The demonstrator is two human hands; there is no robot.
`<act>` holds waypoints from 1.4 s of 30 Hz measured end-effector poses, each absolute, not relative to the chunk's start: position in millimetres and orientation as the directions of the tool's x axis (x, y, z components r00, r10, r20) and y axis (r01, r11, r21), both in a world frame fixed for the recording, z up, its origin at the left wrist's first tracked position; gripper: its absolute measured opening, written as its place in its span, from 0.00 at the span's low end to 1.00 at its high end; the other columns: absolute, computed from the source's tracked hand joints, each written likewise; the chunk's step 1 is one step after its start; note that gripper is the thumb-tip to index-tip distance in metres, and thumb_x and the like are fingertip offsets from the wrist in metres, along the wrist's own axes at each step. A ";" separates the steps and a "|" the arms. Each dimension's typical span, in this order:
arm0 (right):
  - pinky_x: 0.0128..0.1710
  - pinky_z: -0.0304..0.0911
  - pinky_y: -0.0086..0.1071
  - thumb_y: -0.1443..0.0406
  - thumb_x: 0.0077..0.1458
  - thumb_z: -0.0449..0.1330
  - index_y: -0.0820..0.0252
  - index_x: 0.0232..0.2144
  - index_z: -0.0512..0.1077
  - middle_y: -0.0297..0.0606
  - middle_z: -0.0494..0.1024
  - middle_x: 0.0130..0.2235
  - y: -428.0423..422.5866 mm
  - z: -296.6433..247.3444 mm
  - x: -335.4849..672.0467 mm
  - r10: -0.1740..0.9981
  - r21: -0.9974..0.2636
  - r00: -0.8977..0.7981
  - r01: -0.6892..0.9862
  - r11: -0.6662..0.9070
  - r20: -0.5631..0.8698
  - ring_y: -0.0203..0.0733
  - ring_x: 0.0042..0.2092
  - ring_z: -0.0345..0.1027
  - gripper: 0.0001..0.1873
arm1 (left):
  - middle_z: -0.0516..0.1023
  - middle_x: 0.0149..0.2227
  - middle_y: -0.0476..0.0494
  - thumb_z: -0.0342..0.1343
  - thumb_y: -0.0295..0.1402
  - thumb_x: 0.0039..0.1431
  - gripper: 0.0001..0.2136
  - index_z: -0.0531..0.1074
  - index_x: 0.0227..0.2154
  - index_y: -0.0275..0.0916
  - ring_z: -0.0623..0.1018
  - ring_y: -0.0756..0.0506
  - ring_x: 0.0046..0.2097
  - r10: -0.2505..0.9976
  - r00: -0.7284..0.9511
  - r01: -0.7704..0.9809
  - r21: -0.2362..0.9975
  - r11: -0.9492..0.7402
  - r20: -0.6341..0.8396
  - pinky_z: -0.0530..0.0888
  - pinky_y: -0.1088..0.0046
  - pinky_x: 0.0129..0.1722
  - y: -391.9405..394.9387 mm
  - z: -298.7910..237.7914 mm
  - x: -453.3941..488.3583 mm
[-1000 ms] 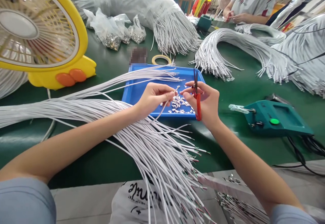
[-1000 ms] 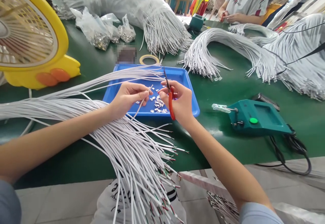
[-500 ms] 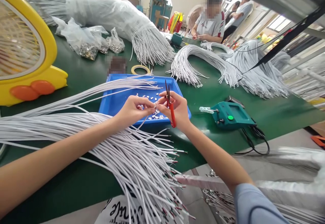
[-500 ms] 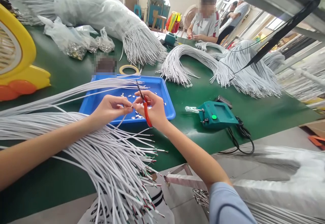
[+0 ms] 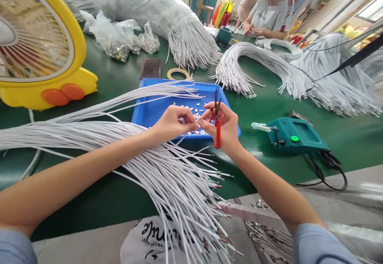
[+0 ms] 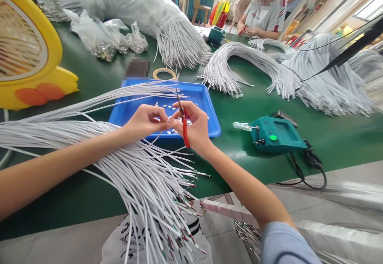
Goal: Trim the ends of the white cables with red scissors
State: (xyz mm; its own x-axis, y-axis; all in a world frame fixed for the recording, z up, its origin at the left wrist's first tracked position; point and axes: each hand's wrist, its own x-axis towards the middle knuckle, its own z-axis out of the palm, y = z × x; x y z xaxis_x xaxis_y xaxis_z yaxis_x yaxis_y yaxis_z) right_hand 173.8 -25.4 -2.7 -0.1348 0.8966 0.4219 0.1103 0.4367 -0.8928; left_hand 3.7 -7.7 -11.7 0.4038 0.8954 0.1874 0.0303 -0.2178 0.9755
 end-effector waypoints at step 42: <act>0.26 0.62 0.28 0.69 0.43 0.69 0.54 0.35 0.72 0.26 0.74 0.26 -21.2 8.3 176.5 0.917 -0.912 -0.178 0.149 0.382 0.356 0.31 0.28 0.67 0.15 | 0.77 0.21 0.46 0.68 0.29 0.43 0.07 0.77 0.21 0.30 0.71 0.54 0.24 0.881 0.401 -0.025 0.964 -0.263 0.251 0.68 0.80 0.25 -9.3 -4.7 2.3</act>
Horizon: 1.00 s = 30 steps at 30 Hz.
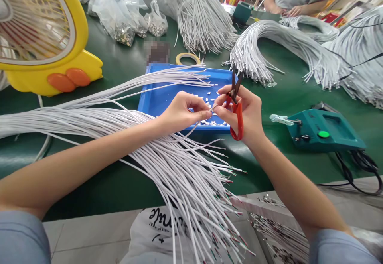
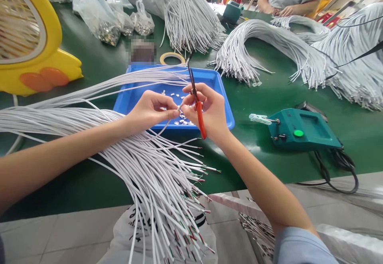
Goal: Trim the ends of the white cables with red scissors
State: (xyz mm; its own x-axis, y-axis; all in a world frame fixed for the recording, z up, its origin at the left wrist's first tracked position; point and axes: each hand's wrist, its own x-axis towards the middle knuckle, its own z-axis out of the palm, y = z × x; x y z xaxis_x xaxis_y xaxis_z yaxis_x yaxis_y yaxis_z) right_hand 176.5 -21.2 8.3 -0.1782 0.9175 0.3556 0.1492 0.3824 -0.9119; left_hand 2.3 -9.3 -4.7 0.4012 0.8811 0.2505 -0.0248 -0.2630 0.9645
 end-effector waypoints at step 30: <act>0.31 0.67 0.31 0.68 0.47 0.66 0.52 0.39 0.71 0.27 0.72 0.27 -34.0 -6.5 169.1 0.877 -0.866 -0.122 0.144 0.480 0.465 0.33 0.29 0.66 0.15 | 0.74 0.20 0.47 0.71 0.36 0.42 0.15 0.72 0.18 0.31 0.68 0.55 0.24 0.905 0.345 -0.012 0.965 -0.261 0.249 0.65 0.80 0.23 -7.8 -10.5 3.6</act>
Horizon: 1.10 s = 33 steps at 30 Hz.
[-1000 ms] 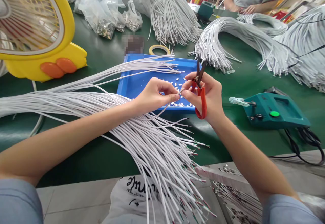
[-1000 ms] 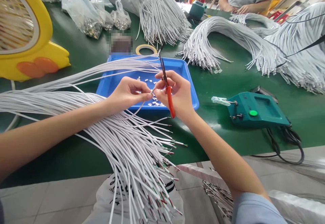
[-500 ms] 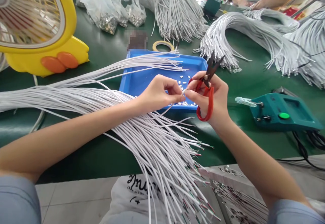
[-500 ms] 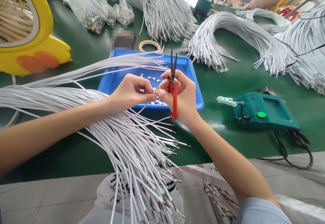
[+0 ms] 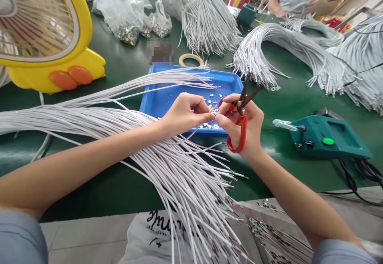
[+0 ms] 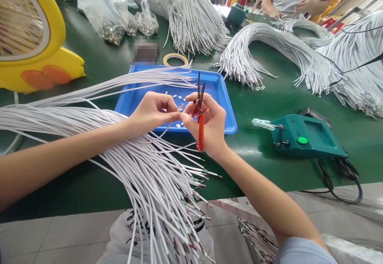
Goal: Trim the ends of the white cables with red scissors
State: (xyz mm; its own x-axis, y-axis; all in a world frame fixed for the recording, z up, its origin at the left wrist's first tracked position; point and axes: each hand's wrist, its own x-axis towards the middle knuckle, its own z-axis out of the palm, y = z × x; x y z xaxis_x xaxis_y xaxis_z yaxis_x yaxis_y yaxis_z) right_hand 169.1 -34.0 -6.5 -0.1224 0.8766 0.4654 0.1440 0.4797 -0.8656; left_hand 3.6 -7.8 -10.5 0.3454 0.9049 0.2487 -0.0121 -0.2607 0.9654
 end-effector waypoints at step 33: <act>0.30 0.65 0.29 0.68 0.43 0.70 0.51 0.37 0.73 0.26 0.75 0.28 -21.8 -3.2 176.5 0.901 -0.905 -0.122 0.049 0.424 0.415 0.32 0.29 0.68 0.17 | 0.76 0.22 0.46 0.70 0.30 0.42 0.09 0.76 0.21 0.31 0.70 0.55 0.25 0.913 0.325 -0.025 0.968 -0.251 0.245 0.67 0.80 0.23 -9.5 -6.4 2.4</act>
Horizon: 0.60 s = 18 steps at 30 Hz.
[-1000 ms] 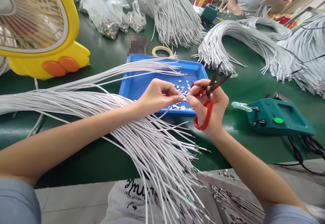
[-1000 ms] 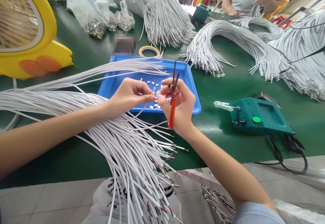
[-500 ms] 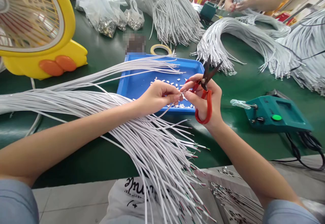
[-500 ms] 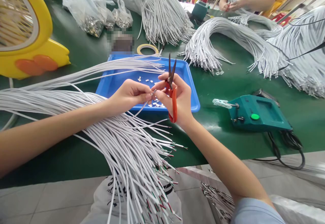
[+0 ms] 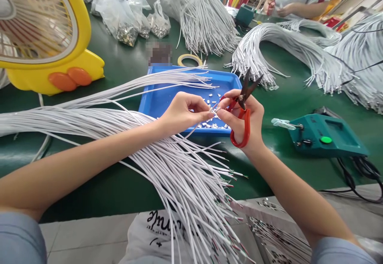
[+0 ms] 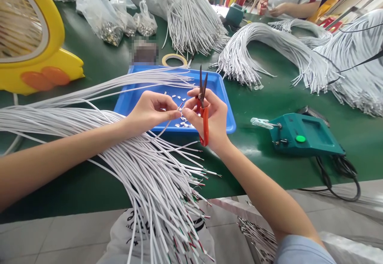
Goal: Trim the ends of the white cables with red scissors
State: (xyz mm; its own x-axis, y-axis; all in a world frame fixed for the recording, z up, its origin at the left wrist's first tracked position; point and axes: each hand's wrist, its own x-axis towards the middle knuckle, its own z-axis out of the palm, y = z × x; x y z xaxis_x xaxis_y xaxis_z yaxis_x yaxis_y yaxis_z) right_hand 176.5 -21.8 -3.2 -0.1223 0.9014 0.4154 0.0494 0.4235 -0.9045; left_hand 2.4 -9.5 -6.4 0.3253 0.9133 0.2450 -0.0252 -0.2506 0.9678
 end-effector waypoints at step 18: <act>0.24 0.58 0.29 0.66 0.39 0.70 0.55 0.35 0.73 0.28 0.72 0.26 1.0 -15.7 184.9 0.947 -0.969 0.207 0.059 0.239 0.246 0.31 0.25 0.62 0.17 | 0.78 0.24 0.46 0.62 0.26 0.51 0.03 0.78 0.25 0.31 0.75 0.54 0.26 0.869 0.439 -0.177 0.970 -0.166 0.229 0.73 0.81 0.27 -10.0 -6.6 2.5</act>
State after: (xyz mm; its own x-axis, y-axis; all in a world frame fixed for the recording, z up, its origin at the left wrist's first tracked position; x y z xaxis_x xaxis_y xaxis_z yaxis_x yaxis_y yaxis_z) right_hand 184.9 1.0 -15.7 0.2066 0.9470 0.2460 0.0592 0.2389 -0.9692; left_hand 2.5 -10.0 -6.6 0.4391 0.8688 0.2290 -0.1774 -0.1660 0.9700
